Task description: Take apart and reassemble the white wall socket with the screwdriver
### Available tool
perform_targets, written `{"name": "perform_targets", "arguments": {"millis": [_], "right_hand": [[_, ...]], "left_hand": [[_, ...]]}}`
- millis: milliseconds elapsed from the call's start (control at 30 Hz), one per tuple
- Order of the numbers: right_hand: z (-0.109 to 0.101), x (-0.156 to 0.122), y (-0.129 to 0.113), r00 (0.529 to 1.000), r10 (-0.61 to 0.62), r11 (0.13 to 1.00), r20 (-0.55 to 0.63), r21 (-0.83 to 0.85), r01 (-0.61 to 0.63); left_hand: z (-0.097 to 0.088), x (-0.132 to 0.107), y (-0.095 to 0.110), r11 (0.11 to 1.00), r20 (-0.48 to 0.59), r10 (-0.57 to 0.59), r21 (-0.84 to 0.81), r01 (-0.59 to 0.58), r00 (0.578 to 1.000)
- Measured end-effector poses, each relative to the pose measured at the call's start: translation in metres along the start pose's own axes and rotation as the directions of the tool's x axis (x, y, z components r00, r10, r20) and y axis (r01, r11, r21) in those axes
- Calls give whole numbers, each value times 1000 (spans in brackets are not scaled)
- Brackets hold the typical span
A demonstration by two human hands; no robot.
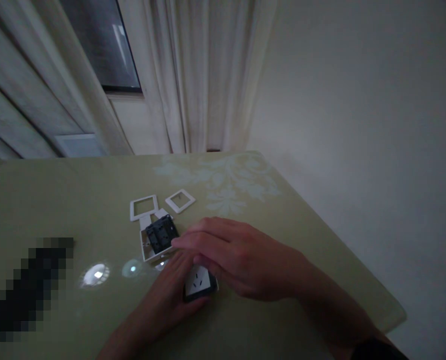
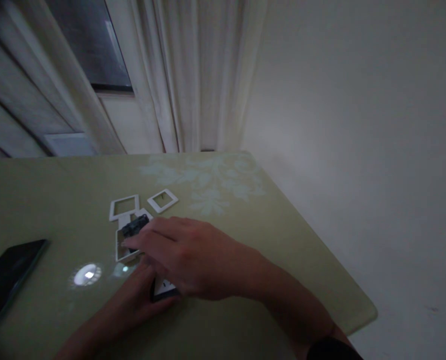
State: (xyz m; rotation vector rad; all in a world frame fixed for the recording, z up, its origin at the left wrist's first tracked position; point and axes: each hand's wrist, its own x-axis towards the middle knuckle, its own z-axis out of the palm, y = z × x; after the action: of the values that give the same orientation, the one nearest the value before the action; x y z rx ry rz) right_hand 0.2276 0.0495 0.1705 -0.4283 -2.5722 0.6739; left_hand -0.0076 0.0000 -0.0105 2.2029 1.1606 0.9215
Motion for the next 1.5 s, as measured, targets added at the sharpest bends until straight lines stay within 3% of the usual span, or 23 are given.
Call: {"name": "perform_targets", "arguments": {"millis": [200,300,433,600,767,933,1100,1267,1400,1500], "right_hand": [[0,0,2,984,-163,982,76,104,155],[6,3,1,987,-152,988,44,29,151],[14,6,-3,989,-148,985,18,-88,149],[17,6,-2,992,-122,985,-23,-129,118],[19,7,1,988,-126,980,-87,-163,111],[17,6,2,985,-101,981,-138,-177,76],[16,5,4,983,-114,986,-146,-134,95],[17,4,5,979,-108,988,-172,-130,86],[16,4,5,984,-102,990,-148,-110,86],[15,4,5,983,-96,990,-157,-113,79]], "left_hand": [[-17,-2,14,991,179,-101,-64,114,979],[-24,3,29,984,110,-83,-147,99,990],[-20,7,47,975,-86,-53,-219,33,995],[-4,12,44,975,-222,-47,-224,-4,974],[-2,17,29,980,-221,-104,-188,62,970],[-14,24,37,952,-188,-65,-307,5,980],[-13,30,39,940,-202,-115,-340,41,973],[-16,31,43,927,-142,-80,-376,21,987],[-15,33,43,923,-195,-153,-378,70,969],[-17,31,44,909,-132,-152,-409,86,980]]}}
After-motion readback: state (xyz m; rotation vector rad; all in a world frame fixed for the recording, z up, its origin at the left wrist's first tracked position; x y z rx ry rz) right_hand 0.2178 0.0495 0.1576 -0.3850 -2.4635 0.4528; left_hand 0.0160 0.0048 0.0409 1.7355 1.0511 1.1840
